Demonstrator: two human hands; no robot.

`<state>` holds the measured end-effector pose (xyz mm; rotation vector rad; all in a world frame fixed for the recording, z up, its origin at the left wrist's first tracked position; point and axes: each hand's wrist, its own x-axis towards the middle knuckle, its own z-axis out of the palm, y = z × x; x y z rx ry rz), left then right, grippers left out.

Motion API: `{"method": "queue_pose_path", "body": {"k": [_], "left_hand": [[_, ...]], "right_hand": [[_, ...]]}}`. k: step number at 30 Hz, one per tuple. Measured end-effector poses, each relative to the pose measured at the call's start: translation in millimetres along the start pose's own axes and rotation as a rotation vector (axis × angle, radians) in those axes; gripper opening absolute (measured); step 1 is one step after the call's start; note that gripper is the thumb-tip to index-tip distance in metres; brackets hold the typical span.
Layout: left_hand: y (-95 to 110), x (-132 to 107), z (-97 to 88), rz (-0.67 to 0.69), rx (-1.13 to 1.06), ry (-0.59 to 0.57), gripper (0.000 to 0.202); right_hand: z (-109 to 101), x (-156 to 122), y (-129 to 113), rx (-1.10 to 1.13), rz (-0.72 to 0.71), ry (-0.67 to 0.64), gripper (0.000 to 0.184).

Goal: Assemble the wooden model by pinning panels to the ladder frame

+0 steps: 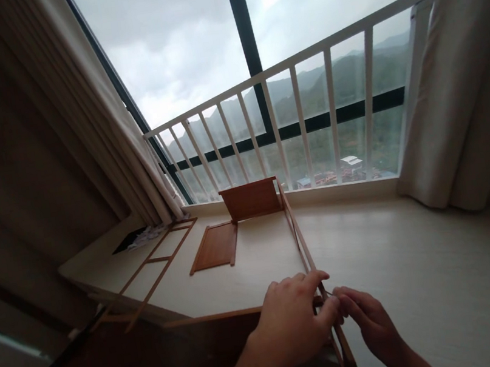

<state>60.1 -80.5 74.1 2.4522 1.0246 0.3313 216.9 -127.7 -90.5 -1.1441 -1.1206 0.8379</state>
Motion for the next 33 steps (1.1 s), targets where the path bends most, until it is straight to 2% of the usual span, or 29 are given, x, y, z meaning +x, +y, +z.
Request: {"method": "queue_pose_path", "body": {"k": [8, 16, 19, 23, 33], "left_hand": [[11.3, 15.2, -1.6, -0.153, 0.134, -0.192, 0.036], [12.9, 17.5, 7.6, -0.183, 0.205, -0.162, 0.031], [13.5, 17.1, 10.5, -0.166, 0.22, -0.13, 0.032], [12.8, 16.3, 15.6, -0.143, 0.288, -0.127, 0.033], [11.1, 17.8, 14.9, -0.032, 0.427, -0.159, 0.045]], "right_hand": [[2.9, 0.9, -2.0, -0.098, -0.122, -0.053, 0.04], [1.0, -2.4, -10.7, -0.156, -0.2, -0.047, 0.035], [0.3, -5.1, -19.7, -0.146, -0.213, -0.081, 0.036], [-0.2, -6.0, -35.0, -0.108, -0.171, -0.158, 0.037], [-10.6, -5.0, -54.6, -0.089, 0.009, -0.151, 0.049]]}}
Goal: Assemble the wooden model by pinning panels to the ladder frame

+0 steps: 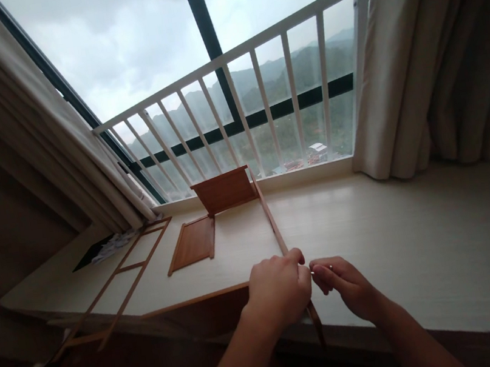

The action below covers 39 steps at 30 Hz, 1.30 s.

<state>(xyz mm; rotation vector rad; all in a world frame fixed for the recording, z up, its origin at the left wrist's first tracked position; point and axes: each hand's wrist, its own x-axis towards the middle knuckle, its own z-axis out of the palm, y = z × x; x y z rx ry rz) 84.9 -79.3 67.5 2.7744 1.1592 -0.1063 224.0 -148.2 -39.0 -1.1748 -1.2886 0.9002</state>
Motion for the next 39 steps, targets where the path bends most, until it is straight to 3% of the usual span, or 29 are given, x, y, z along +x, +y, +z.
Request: {"method": "queue_pose_path", "body": {"k": [7, 13, 21, 31, 34, 39], "left_hand": [[0.2, -0.6, -0.1, 0.04, 0.018, 0.013, 0.045], [-0.1, -0.8, 0.9, 0.049, 0.022, 0.022, 0.058], [-0.9, -0.1, 3.2, 0.035, 0.035, 0.007, 0.049], [1.0, -1.8, -2.6, 0.027, 0.059, -0.042, 0.049], [-0.2, -1.2, -0.8, 0.041, 0.056, -0.031, 0.048], [-1.1, -0.3, 0.5, 0.044, 0.046, -0.015, 0.047]], "right_hand": [[-0.8, -3.3, -5.6, -0.048, 0.014, 0.047, 0.051], [-2.4, 1.5, -7.9, -0.067, 0.009, 0.09, 0.051], [-5.3, 3.5, -9.3, -0.134, 0.003, 0.031, 0.05], [1.8, 1.4, -9.7, -0.229, -0.039, 0.117, 0.044], [4.1, 1.0, -12.2, -0.182, -0.025, 0.122, 0.048], [14.1, 3.9, -18.8, 0.025, 0.127, 0.188, 0.056]]}}
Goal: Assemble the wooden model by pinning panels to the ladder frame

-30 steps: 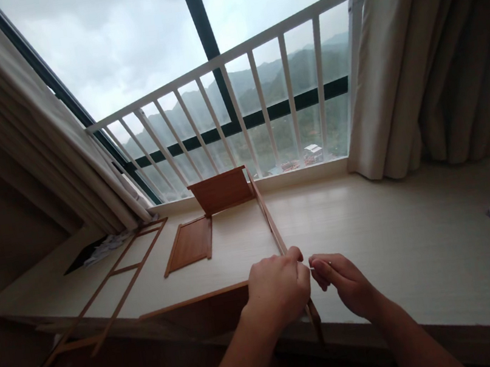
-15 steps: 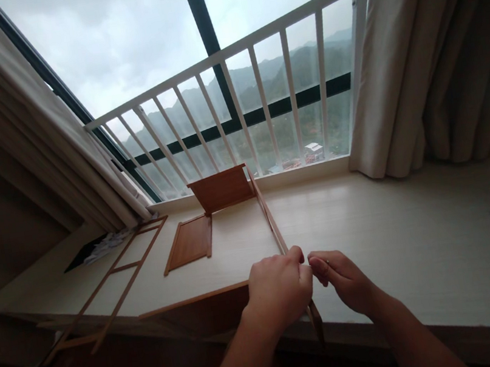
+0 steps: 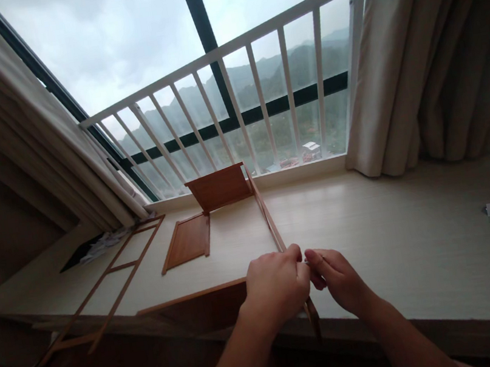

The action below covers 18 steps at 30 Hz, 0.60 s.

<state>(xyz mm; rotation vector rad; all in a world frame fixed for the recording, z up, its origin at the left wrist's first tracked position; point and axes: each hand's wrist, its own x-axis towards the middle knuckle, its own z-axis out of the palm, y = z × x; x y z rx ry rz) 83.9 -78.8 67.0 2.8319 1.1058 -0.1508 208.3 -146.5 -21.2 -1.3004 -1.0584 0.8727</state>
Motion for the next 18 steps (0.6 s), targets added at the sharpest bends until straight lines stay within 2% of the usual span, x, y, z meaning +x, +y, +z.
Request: {"method": "queue_pose_path", "body": {"k": [8, 14, 18], "left_hand": [[1.3, -1.1, -3.1, 0.004, -0.013, -0.008, 0.052], [1.1, -1.4, -3.4, 0.006, -0.017, -0.013, 0.054], [0.5, -1.2, -3.0, 0.004, -0.009, -0.014, 0.052]], "right_hand": [[5.9, -1.4, -4.0, 0.173, 0.184, 0.018, 0.059], [3.1, -3.5, -1.1, 0.186, 0.098, -0.015, 0.054], [-2.2, -7.3, -1.5, 0.226, 0.056, -0.102, 0.05]]}}
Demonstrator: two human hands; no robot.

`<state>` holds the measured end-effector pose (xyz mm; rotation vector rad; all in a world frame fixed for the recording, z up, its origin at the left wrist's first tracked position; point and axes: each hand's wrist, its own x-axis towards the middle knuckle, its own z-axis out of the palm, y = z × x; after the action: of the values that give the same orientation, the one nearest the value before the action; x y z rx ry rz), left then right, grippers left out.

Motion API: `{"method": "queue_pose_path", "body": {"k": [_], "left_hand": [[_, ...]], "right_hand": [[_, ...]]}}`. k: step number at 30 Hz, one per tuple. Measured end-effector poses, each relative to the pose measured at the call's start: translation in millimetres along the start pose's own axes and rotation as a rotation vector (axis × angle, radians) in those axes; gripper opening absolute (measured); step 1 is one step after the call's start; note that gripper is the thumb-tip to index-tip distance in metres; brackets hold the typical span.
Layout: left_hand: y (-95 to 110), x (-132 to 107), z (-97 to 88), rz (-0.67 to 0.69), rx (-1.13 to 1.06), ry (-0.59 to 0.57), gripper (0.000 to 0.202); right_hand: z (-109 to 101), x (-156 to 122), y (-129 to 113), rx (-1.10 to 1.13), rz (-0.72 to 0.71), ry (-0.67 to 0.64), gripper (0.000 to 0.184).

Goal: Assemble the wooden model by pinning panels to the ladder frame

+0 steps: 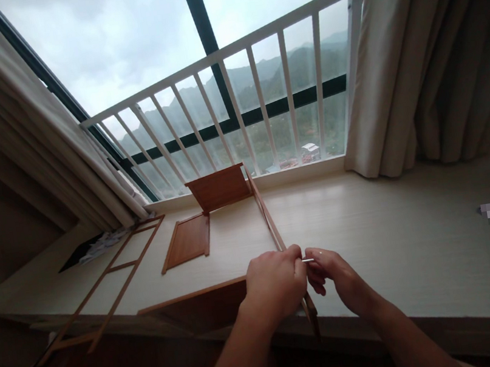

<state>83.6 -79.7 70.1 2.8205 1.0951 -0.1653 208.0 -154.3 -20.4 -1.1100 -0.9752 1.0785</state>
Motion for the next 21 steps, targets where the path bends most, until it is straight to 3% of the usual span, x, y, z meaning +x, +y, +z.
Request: {"method": "queue_pose_path", "body": {"k": [7, 21], "left_hand": [[2.2, -0.6, -0.9, -0.006, 0.012, -0.004, 0.052], [-0.1, -1.0, 1.5, -0.01, 0.005, 0.025, 0.041]], "right_hand": [[-3.5, 0.4, 3.6, 0.036, -0.046, -0.083, 0.05], [1.1, 3.3, 7.9, 0.101, -0.057, -0.01, 0.049]]}}
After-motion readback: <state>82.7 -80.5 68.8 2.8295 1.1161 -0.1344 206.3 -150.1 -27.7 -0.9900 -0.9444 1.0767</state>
